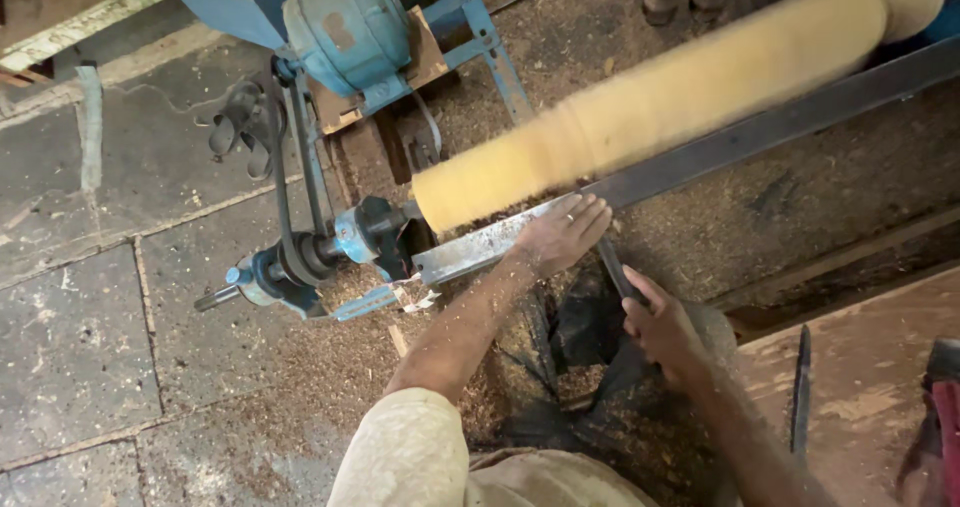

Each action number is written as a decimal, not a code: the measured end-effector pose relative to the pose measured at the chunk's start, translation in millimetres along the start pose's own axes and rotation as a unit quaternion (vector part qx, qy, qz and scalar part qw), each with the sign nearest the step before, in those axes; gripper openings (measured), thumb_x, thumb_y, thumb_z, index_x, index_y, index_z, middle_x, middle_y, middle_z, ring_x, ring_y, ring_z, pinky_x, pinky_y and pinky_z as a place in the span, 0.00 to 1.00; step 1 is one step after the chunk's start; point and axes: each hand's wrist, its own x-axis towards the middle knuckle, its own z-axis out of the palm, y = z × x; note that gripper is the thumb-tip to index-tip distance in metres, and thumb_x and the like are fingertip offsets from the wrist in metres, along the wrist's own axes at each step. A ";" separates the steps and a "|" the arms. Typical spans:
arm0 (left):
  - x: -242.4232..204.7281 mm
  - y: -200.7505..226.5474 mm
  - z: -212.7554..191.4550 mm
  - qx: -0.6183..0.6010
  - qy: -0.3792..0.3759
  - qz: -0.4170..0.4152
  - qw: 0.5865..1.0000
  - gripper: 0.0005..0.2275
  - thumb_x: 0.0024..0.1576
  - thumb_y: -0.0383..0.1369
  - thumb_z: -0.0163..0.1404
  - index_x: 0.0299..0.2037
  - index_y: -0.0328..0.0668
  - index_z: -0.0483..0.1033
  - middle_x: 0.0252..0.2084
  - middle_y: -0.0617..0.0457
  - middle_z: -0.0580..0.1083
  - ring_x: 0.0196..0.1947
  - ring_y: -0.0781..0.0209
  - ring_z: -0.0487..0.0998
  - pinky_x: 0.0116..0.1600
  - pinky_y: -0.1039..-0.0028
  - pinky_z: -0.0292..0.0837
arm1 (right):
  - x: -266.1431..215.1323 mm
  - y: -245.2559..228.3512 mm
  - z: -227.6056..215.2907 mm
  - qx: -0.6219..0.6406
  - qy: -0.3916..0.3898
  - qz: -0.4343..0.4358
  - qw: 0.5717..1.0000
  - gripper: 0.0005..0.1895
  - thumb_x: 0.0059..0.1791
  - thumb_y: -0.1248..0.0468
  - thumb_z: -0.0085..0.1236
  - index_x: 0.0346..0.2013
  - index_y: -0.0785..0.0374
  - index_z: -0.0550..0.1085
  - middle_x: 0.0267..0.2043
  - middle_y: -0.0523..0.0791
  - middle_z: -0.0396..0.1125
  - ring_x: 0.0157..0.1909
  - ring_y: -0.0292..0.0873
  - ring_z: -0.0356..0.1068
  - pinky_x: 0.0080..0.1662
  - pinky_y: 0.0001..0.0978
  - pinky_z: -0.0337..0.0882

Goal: The person operates a wood lathe, using a chisel to shape a rotating cylindrical wooden blank. They progressively carve grooves and contours along the length of the wood, producing wood shavings that accumulate on the floor.

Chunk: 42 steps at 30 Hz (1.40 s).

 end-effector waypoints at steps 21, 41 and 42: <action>-16.2 -7.9 7.6 0.026 0.052 0.006 0.998 0.23 0.61 0.34 0.42 0.66 0.28 0.65 0.66 0.38 0.70 0.68 0.42 0.68 0.74 0.56 0.59 | -2.1 -28.7 -17.5 -0.225 0.010 0.085 0.971 0.28 0.55 0.60 0.50 0.71 0.39 0.63 0.23 0.39 0.65 0.21 0.36 0.60 0.24 0.29 0.63; -8.7 -6.9 3.5 -0.019 -0.019 0.000 1.000 0.26 0.63 0.34 0.41 0.71 0.32 0.58 0.72 0.42 0.63 0.74 0.47 0.61 0.78 0.59 0.51 | -1.4 23.5 63.4 0.146 0.060 -0.005 0.988 0.30 0.53 0.64 0.48 0.72 0.47 0.62 0.19 0.39 0.57 0.17 0.32 0.52 0.20 0.27 0.55; -9.1 -8.0 3.4 -0.012 -0.039 0.003 0.999 0.26 0.62 0.34 0.41 0.71 0.32 0.58 0.72 0.42 0.63 0.74 0.47 0.61 0.78 0.59 0.51 | -0.1 22.4 57.3 0.111 0.057 -0.019 0.992 0.30 0.53 0.64 0.48 0.72 0.48 0.63 0.19 0.39 0.58 0.18 0.31 0.54 0.21 0.26 0.57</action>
